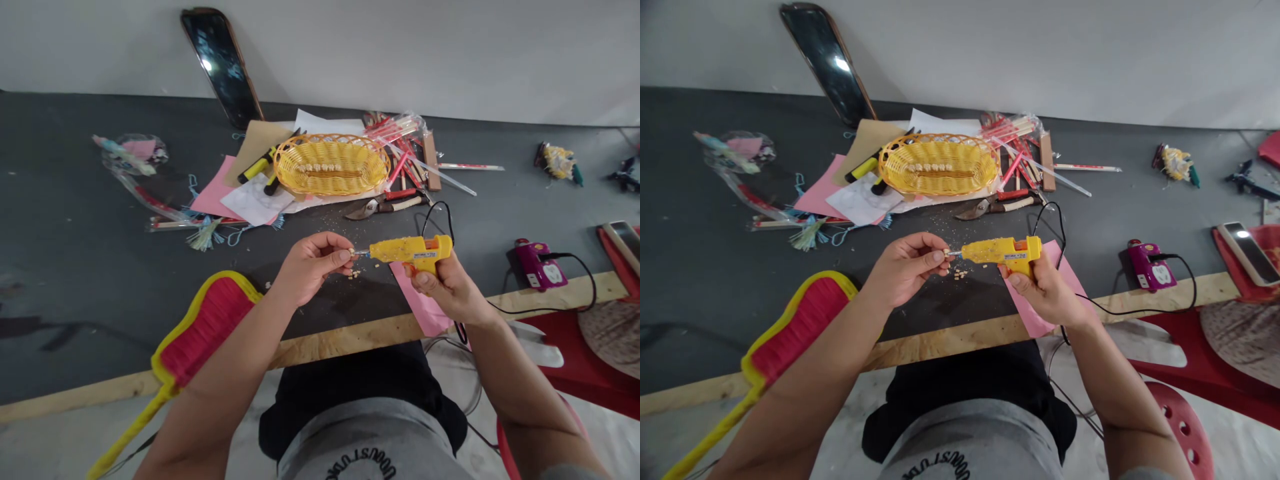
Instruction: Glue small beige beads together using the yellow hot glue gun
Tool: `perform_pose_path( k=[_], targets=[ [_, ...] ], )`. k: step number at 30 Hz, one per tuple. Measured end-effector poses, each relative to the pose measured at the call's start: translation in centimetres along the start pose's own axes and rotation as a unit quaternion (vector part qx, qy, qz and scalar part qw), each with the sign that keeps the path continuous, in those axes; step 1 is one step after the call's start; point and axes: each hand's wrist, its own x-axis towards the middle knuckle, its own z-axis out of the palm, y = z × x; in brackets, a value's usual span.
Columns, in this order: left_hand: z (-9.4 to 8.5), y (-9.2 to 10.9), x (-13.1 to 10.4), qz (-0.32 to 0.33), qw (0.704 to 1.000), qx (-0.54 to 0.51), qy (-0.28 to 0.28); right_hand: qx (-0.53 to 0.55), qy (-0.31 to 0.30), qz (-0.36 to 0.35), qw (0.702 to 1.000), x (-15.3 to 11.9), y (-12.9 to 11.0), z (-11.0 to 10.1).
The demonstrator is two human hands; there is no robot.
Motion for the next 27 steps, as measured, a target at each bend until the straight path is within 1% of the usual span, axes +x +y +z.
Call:
perform_pose_path(
  k=[9,17,21,24,27],
  targets=[
    [0.2,0.1,-0.1,0.007,1.000,0.012,0.019,-0.018,-0.004,0.008,1.000,0.0,-0.1,-0.2],
    [0.3,0.2,-0.1,0.013,0.999,0.019,0.022,0.007,-0.003,0.011,1.000,-0.1,0.2,-0.2],
    [0.3,0.1,0.0,0.012,1.000,0.011,0.020,0.044,-0.009,0.008,0.999,0.0,0.2,-0.3],
    [0.3,0.1,0.0,0.011,1.000,0.003,0.027,0.051,-0.003,0.027,0.998,0.3,-0.2,-1.1],
    [0.3,0.2,0.1,0.013,0.999,-0.003,0.045,0.036,0.040,0.083,0.995,1.1,-0.2,-2.9]
  ],
)
